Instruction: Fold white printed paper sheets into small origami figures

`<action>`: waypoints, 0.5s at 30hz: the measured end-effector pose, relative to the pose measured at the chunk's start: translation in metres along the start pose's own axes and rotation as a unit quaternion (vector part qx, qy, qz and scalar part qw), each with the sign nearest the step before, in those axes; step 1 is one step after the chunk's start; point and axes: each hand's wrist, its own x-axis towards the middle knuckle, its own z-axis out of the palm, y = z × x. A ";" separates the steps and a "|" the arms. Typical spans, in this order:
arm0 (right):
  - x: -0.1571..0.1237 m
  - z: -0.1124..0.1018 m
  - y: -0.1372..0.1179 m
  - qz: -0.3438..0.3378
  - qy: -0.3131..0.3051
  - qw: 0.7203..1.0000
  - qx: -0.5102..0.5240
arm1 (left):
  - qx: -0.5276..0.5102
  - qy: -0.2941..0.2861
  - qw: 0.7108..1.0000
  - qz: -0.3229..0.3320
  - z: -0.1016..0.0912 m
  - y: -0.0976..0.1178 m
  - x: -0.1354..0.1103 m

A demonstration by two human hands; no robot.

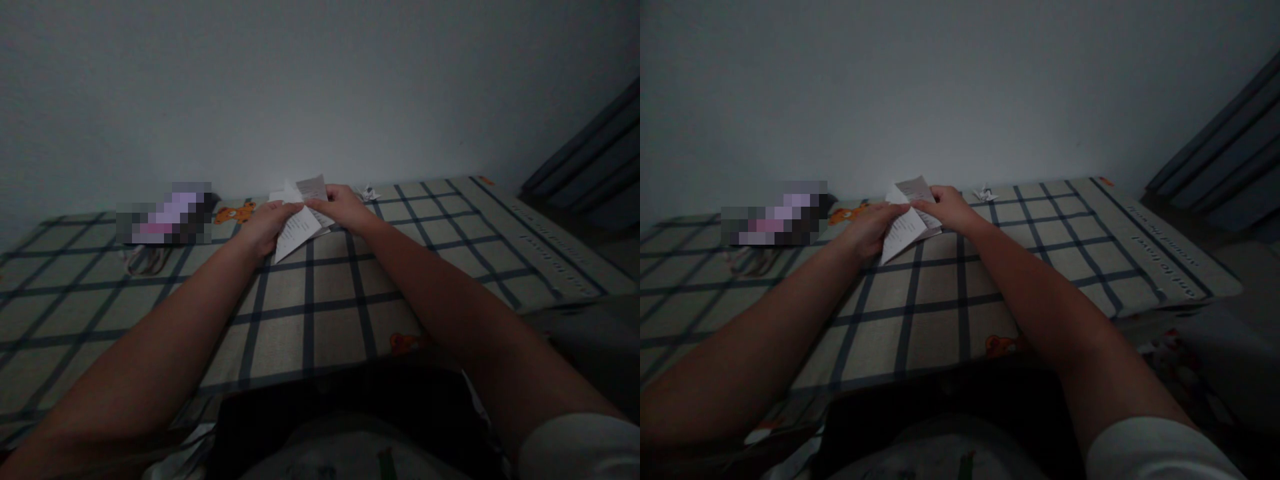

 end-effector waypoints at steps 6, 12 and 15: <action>0.000 -0.003 0.005 0.045 -0.047 0.996 0.068 | 0.032 0.020 0.999 0.018 -0.002 0.002 -0.001; -0.001 -0.004 0.005 0.061 -0.053 0.993 0.080 | 0.061 0.041 0.997 0.007 0.001 0.004 -0.005; -0.001 -0.004 0.006 0.068 -0.067 0.992 0.088 | 0.065 0.037 0.997 0.010 0.001 0.003 -0.005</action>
